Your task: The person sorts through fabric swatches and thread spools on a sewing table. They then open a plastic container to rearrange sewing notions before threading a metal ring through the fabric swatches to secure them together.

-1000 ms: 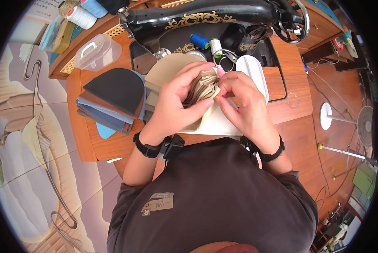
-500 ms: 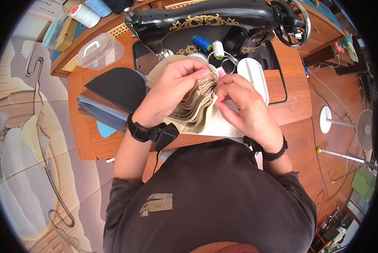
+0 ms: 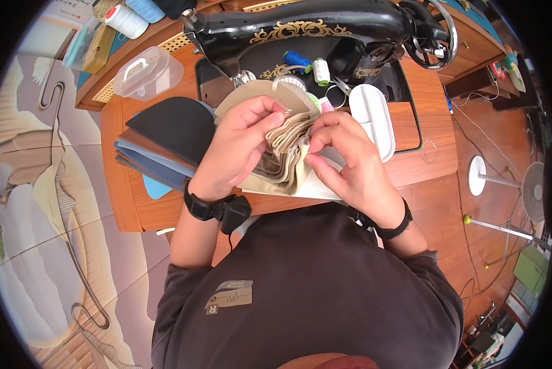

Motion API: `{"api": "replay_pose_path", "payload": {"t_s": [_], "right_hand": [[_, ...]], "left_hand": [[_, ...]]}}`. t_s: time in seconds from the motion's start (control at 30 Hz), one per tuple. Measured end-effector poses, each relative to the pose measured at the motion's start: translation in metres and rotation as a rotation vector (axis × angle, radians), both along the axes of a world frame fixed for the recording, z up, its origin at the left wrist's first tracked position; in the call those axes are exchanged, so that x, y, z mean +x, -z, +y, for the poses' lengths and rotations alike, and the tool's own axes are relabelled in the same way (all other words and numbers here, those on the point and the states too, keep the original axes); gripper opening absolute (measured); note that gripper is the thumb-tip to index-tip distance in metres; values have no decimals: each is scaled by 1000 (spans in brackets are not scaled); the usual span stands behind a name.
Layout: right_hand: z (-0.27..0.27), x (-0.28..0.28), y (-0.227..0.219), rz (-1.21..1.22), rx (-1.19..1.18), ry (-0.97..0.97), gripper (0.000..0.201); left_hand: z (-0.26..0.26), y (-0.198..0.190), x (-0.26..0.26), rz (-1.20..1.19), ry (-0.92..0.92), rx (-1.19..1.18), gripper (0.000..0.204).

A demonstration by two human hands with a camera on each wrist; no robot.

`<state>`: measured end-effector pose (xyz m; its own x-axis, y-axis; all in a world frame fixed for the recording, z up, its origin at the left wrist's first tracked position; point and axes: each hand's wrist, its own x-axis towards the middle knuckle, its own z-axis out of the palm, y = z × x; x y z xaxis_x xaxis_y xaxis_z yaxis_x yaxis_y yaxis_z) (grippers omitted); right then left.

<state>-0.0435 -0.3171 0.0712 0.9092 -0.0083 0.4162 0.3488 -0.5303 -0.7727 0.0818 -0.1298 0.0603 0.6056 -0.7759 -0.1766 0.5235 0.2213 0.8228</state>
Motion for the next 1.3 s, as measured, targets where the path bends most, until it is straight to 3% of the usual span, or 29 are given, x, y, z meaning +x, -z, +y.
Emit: {"api": "replay_pose_path", "payload": {"t_s": [0.1, 0.3, 0.4, 0.7, 0.9, 1.0, 1.2, 1.3], "right_hand": [[-3, 1, 1, 13, 59, -3, 21], [-6, 3, 1, 40, 69, -51, 21], [-7, 2, 1, 42, 79, -63, 21], [-12, 1, 7, 83, 171, -125, 20], [-8, -3, -2, 86, 126, -116, 20], [-9, 0, -2, 42, 83, -111, 20], [-8, -1, -4, 91, 38, -105, 26], [-10, -2, -3, 176, 70, -105, 25]], "left_hand": [[11, 9, -5, 19, -11, -10, 11], [19, 14, -1, -220, -10, 61, 8], [21, 1, -3, -178, 79, 153, 8], [17, 13, -9, -297, 27, 65, 6], [15, 41, -20, -371, -81, -127, 8], [22, 34, -23, -704, -166, -28, 9], [29, 23, -29, -877, -164, 25, 9], [29, 6, -25, -1118, -54, 110, 8]]}}
